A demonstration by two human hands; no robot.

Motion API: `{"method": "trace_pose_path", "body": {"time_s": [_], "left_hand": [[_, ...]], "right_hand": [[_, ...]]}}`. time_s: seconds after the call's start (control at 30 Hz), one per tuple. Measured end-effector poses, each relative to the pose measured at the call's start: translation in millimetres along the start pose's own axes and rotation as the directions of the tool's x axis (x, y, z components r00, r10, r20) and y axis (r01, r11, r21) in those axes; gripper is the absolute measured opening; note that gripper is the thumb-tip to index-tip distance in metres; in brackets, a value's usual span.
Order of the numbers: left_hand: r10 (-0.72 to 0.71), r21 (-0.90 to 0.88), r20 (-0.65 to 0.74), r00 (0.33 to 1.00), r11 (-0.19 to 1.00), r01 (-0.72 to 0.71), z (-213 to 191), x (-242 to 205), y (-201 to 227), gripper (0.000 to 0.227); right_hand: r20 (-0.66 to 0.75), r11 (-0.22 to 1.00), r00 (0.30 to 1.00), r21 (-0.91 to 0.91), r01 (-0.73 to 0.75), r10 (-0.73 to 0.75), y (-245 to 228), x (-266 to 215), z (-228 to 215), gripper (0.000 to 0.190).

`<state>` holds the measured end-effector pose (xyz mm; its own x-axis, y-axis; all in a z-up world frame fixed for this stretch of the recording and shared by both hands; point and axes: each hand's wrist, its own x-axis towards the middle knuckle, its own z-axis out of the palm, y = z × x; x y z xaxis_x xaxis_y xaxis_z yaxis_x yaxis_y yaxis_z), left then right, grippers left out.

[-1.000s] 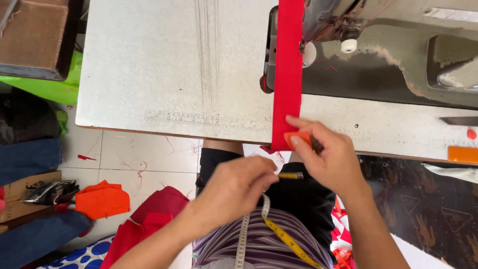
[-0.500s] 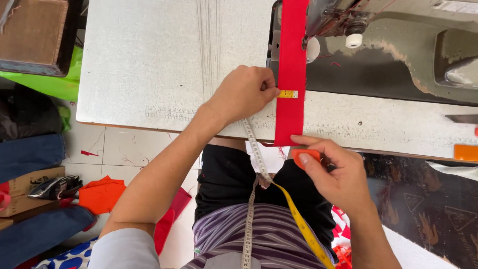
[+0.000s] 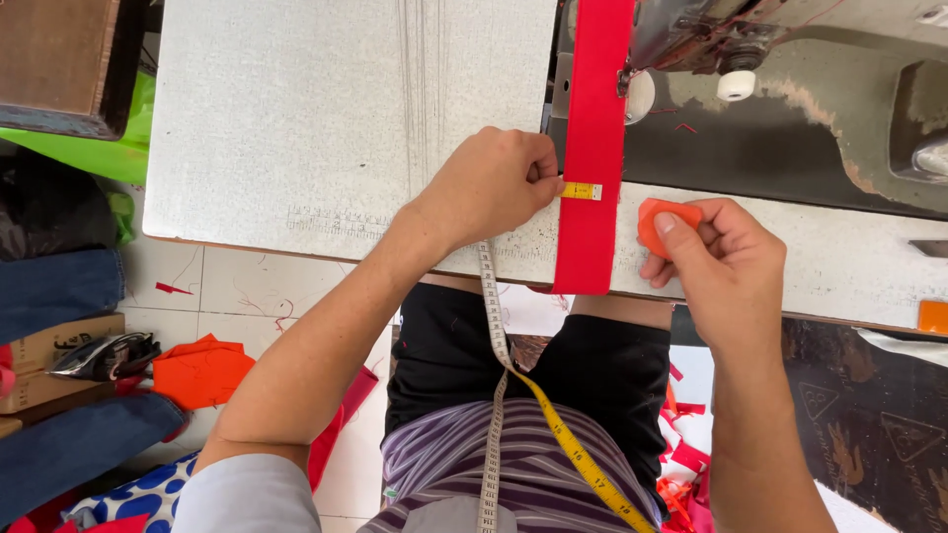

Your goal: Measuring and marking red fabric strips with a tape measure and tailor's chalk on a sewing table.

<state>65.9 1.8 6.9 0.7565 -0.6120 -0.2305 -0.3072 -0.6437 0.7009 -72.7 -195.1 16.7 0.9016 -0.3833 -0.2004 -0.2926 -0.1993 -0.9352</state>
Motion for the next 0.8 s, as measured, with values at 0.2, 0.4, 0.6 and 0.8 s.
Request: {"method": "trace_pose_path", "body": {"time_s": [0.2, 0.4, 0.6, 0.8], "left_hand": [[0.035, 0.025, -0.034, 0.999, 0.999, -0.034, 6, 4, -6, 0.023], [0.016, 0.106, -0.077, 0.997, 0.994, -0.007, 15, 7, -8, 0.018], [-0.032, 0.210, -0.075, 0.997, 0.977, 0.047, 19, 6, 0, 0.013], [0.094, 0.132, -0.155, 0.983, 0.989, -0.074, 17, 6, -5, 0.011]], "right_hand": [[0.006, 0.999, 1.000, -0.053, 0.000, 0.001, -3, 9, 5, 0.012], [0.004, 0.993, 0.999, -0.107, -0.047, 0.048, -10, 17, 14, 0.017], [0.013, 0.965, 0.997, -0.254, -0.068, 0.074, -18, 26, 22, 0.015], [0.086, 0.959, 0.975, -0.182, 0.215, -0.203, -1, 29, 18, 0.010]]}}
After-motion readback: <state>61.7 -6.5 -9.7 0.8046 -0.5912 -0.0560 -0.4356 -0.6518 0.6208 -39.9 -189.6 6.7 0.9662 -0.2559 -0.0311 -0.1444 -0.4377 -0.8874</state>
